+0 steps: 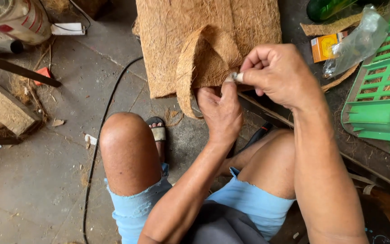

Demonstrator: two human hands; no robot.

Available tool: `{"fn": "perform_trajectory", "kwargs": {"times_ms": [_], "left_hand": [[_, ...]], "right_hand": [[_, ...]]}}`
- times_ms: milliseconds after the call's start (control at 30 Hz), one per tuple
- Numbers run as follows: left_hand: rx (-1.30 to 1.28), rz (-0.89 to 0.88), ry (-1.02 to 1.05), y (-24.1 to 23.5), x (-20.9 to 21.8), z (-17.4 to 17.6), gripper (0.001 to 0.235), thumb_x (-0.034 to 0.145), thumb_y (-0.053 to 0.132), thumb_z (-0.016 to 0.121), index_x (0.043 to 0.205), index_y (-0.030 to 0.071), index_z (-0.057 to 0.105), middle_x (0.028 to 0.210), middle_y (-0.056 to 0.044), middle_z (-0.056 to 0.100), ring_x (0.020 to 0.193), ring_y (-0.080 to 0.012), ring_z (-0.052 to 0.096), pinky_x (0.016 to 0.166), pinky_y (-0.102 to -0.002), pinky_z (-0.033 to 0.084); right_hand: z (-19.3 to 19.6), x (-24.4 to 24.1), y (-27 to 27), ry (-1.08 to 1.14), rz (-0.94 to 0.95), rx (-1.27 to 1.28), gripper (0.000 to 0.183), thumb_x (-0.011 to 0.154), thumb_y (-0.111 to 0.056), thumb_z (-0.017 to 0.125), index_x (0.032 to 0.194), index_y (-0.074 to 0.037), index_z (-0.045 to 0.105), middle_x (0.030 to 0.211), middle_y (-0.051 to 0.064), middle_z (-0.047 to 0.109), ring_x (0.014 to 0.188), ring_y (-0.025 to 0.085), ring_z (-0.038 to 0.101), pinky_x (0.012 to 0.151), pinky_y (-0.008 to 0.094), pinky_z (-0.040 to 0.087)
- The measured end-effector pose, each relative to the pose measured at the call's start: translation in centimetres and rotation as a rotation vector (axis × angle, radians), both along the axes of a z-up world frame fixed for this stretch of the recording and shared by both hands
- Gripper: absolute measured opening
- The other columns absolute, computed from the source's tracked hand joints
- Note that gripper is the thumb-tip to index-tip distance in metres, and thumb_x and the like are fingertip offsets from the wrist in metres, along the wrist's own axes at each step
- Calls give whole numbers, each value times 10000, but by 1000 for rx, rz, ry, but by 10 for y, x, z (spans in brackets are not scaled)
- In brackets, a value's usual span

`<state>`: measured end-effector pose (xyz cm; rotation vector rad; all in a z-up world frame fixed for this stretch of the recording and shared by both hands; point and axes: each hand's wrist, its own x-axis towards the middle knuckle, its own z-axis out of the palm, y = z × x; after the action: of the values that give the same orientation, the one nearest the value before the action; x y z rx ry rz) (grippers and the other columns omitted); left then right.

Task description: The person assembles a coir tote bag by hand, folding and securing the edges with a fastener. They then use a hammer and a green bottle to press the fastener into place. The person inspects the bag and adjusts the handles.

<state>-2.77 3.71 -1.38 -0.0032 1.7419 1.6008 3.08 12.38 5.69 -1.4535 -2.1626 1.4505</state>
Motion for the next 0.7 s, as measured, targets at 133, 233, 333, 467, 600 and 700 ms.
{"fn": "perform_trajectory", "kwargs": {"times_ms": [133,233,333,467,600,700], "left_hand": [[154,-21,26,0,-2,-7,465,827,219,582,560,211,201,516,61,260,521,-75,249,448,-366,204],[266,-104,341,-5,-1,-28,284,900,99,611,641,119,497,503,46,328,460,-88,363,577,-230,351],[281,36,216,-3,-7,-15,280,874,99,650,667,132,463,514,18,387,465,-107,412,555,-236,406],[-22,-14,-50,-3,-15,1,414,807,360,657,786,178,286,754,46,279,681,-112,274,579,-342,283],[8,1,-51,-1,-15,4,380,829,308,632,753,174,285,726,38,318,666,-110,309,578,-348,316],[7,-19,-8,-1,-13,3,388,823,306,643,707,174,297,688,33,354,654,-109,326,569,-354,323]], "right_hand": [[-11,6,-5,36,-1,94,119,866,-9,741,818,-73,652,639,5,590,485,55,505,421,186,388],[-22,11,-16,199,21,308,125,798,57,687,896,-12,718,660,88,610,492,79,543,398,222,391],[-20,14,-20,253,42,432,117,849,53,724,939,-20,738,769,115,643,604,112,598,465,227,439],[-14,18,-11,115,131,654,75,888,-49,781,908,-73,713,999,77,616,899,177,544,764,300,409],[-17,18,8,85,198,537,110,851,-109,813,915,-131,726,1004,36,607,1029,193,534,930,345,407],[-20,14,7,38,219,587,105,827,-144,819,880,-143,728,1007,39,604,1062,218,503,977,366,364]]}}
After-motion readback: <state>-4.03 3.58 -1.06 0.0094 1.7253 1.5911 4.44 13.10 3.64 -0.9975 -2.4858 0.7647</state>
